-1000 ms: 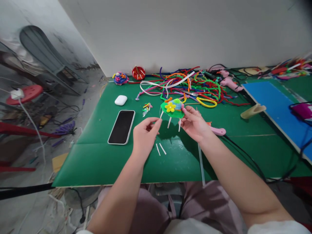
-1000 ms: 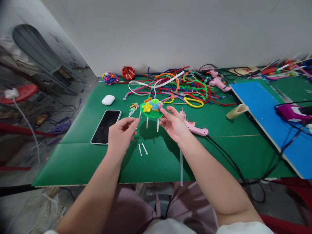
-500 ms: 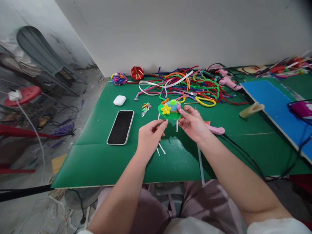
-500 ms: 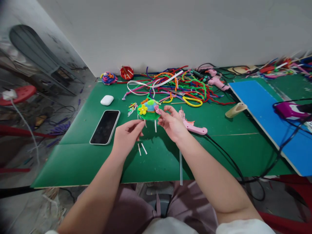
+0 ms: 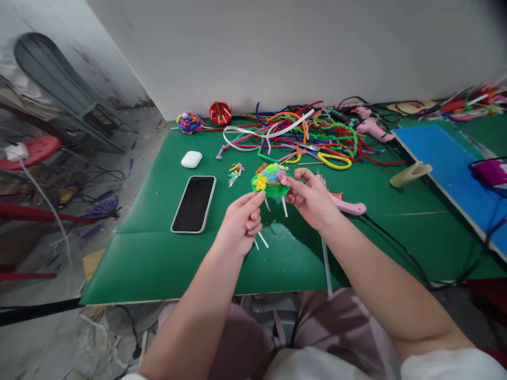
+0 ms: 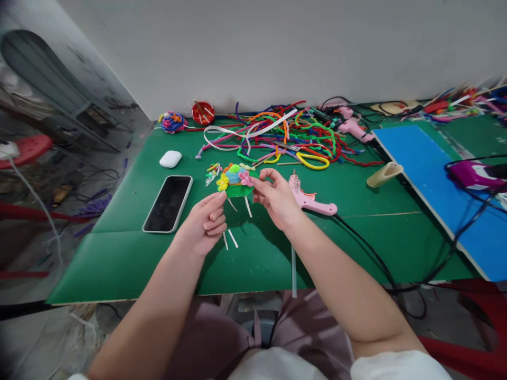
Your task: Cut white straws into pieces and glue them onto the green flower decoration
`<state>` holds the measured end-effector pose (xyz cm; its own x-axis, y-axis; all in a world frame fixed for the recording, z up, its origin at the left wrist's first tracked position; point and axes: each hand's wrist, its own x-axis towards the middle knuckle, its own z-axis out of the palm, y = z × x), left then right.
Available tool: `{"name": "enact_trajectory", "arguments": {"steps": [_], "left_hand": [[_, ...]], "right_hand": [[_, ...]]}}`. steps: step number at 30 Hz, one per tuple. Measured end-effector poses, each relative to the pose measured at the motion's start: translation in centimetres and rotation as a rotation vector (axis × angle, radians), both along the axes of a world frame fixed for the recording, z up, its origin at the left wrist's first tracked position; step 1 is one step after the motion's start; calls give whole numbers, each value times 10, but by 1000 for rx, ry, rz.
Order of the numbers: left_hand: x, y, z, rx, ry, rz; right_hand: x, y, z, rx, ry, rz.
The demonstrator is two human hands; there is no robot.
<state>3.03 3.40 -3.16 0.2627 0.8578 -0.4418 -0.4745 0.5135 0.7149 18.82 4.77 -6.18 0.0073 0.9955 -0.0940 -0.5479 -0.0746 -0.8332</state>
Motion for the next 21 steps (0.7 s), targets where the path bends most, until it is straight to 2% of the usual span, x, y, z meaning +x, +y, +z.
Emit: {"name": "enact_trajectory", "arguments": {"steps": [5, 9, 12, 15, 21], "left_hand": [[0, -2, 3, -136, -114, -3], [-1, -2, 8, -237, -207, 66], [-3, -2, 10, -249, -263, 140], [-5, -1, 10, -238, -298, 164], [-5, -2, 10, -262, -341, 133]], "right_hand": [[-3, -2, 2, 25, -41, 6], [-4, -5, 6, 94, -197, -28], [-5, -9, 9, 155, -417, -33], [-7, -11, 8, 181, -587, 21], [-11, -10, 5, 188, -593, 72]]}}
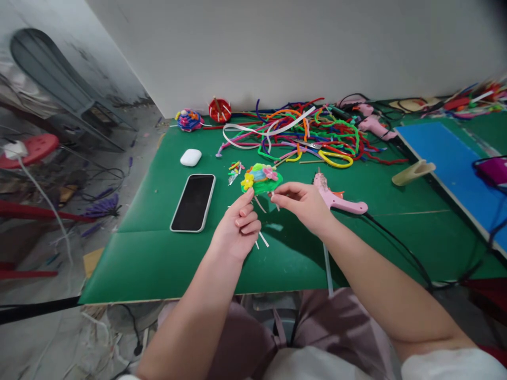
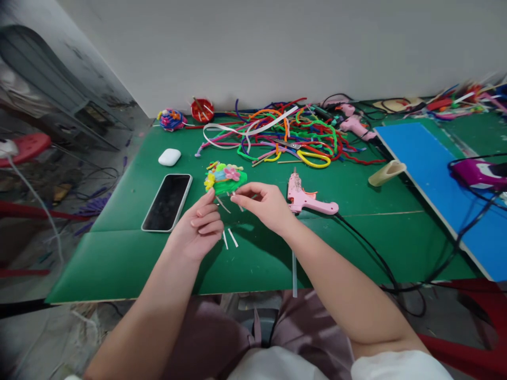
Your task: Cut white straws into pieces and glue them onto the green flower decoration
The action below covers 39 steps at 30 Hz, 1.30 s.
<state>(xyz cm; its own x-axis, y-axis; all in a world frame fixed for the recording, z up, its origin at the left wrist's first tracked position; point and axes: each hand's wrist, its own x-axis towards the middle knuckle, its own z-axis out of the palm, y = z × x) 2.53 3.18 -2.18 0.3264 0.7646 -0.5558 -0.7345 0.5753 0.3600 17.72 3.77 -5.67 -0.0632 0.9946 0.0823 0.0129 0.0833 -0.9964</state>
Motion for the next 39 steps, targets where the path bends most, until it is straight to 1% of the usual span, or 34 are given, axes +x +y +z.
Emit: {"name": "enact_trajectory", "arguments": {"steps": [8, 17, 21, 30, 36, 39], "left_hand": [[0, -2, -1, -33, -78, -37], [1, -2, -1, 17, -12, -18], [2, -2, -1, 3, -20, -31], [2, -4, 0, -45, -88, -74], [0, -2, -3, -31, -104, -42], [0, -1, -4, -30, -103, -37]], "right_hand": [[1, -1, 1, 28, 59, -49], [0, -1, 0, 13, 91, -66], [0, -2, 1, 55, 71, -79], [3, -4, 2, 206, -36, -87], [1, -4, 2, 109, 0, -73], [0, -4, 2, 90, 38, -65]]}}
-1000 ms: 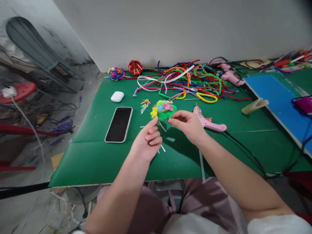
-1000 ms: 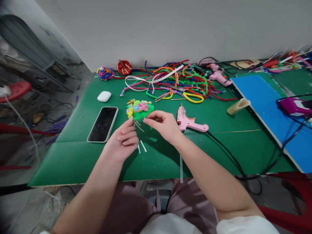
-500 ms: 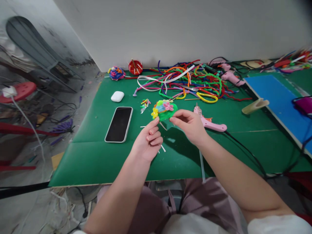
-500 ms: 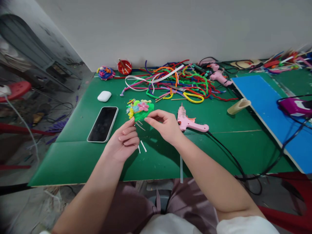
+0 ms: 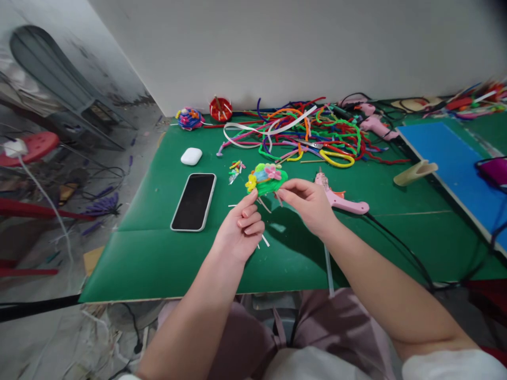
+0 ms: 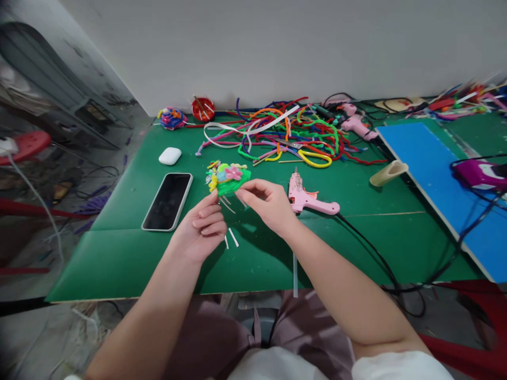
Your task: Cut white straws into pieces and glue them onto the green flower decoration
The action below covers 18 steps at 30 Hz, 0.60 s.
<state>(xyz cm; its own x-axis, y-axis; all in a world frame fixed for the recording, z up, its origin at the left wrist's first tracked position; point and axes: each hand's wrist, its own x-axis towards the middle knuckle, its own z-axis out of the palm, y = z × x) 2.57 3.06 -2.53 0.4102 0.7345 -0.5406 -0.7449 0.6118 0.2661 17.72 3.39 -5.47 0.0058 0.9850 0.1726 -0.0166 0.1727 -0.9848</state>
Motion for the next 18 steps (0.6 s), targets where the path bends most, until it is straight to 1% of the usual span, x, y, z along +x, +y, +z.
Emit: {"name": "enact_trajectory", "arguments": {"steps": [13, 18], "left_hand": [[4, -2, 1, -24, -9, -31], [2, -3, -2, -5, -47, -6]], "right_hand": [[1, 0, -2, 55, 19, -19], [0, 0, -3, 11, 70, -38]]}}
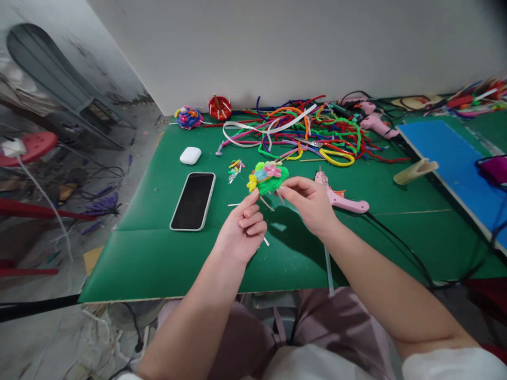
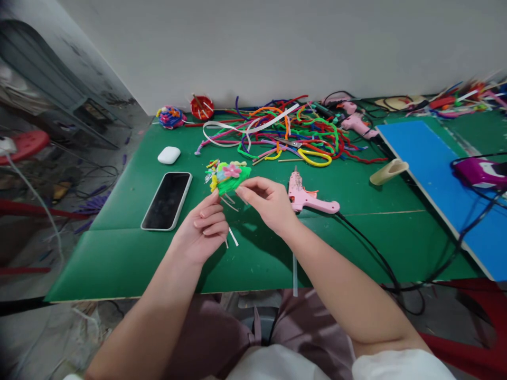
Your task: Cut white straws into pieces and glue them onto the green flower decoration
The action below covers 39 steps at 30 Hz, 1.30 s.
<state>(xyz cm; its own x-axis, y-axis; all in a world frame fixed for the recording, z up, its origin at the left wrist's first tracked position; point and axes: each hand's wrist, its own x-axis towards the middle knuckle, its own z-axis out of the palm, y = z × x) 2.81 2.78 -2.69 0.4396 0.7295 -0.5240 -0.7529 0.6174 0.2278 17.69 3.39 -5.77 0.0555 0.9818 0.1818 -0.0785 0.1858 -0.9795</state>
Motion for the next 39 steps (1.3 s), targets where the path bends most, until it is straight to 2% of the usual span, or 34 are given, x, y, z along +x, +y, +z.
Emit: {"name": "enact_trajectory", "arguments": {"steps": [9, 17, 25, 32, 39], "left_hand": [[-1, -1, 1, 13, -2, -3], [1, -4, 5, -3, -7, -31], [-1, -2, 5, 12, 11, 24], [2, -4, 7, 33, 113, 7], [2, -4, 8, 72, 149, 8]], "right_hand": [[-1, 2, -3, -33, 72, 25], [-1, -2, 0, 76, -43, -21], [-1, -4, 1, 61, -100, -14], [-1, -7, 2, 292, -382, -158], [1, -9, 7, 384, -519, -169]]}}
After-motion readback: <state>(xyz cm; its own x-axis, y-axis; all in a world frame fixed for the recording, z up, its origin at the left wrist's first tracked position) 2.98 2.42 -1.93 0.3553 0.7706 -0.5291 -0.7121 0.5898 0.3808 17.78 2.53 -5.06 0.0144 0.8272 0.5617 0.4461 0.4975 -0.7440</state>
